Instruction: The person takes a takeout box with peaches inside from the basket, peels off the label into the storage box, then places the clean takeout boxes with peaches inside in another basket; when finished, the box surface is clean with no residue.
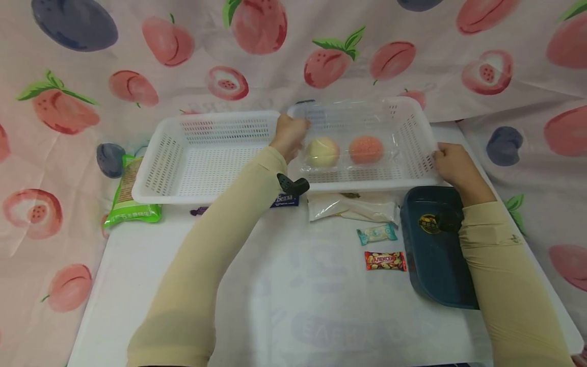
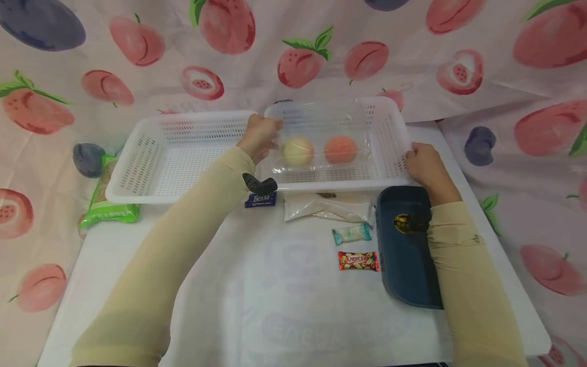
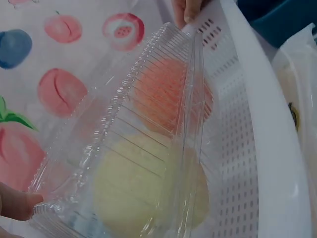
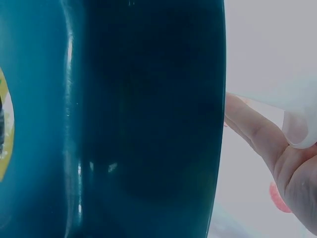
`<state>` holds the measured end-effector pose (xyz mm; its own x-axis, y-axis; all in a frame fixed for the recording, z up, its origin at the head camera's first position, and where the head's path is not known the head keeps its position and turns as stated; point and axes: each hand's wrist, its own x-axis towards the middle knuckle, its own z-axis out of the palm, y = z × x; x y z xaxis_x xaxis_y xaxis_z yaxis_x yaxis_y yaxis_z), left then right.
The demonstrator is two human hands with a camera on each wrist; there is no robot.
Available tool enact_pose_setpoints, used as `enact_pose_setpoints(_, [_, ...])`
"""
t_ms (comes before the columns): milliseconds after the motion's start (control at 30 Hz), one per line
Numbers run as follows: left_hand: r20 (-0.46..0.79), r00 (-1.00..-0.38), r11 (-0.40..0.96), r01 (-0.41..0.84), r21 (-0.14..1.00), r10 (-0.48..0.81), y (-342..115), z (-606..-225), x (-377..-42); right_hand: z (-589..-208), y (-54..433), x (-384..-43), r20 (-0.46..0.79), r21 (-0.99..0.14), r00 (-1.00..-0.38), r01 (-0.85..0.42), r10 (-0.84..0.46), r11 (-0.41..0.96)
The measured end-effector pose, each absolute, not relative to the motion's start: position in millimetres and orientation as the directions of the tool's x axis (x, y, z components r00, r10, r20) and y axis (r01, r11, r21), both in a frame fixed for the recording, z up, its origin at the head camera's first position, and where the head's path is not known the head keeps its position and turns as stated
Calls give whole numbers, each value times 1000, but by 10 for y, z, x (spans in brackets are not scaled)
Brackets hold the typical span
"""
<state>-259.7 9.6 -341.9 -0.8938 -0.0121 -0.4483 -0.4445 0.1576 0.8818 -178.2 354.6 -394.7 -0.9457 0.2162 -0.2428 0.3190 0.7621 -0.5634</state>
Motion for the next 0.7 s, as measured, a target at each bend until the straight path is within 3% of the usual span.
enact_pose_setpoints(233, [-474,-879,258,-469,845,-46,185,-3590,-2703,-3967,3561,-1794,-248,-568,-945,322,215,758])
enact_pose_setpoints(500, [-468,-882,246,-467,849,-57,292,-3699,-2770,-3989,3572,-1816,-242,-553,-944,323,222,768])
enact_pose_setpoints(700, [-523,-850,299,-518,801,-71,360,-3715,-2810,-4010,3574,-1824,-235,-546,-945,322,228,773])
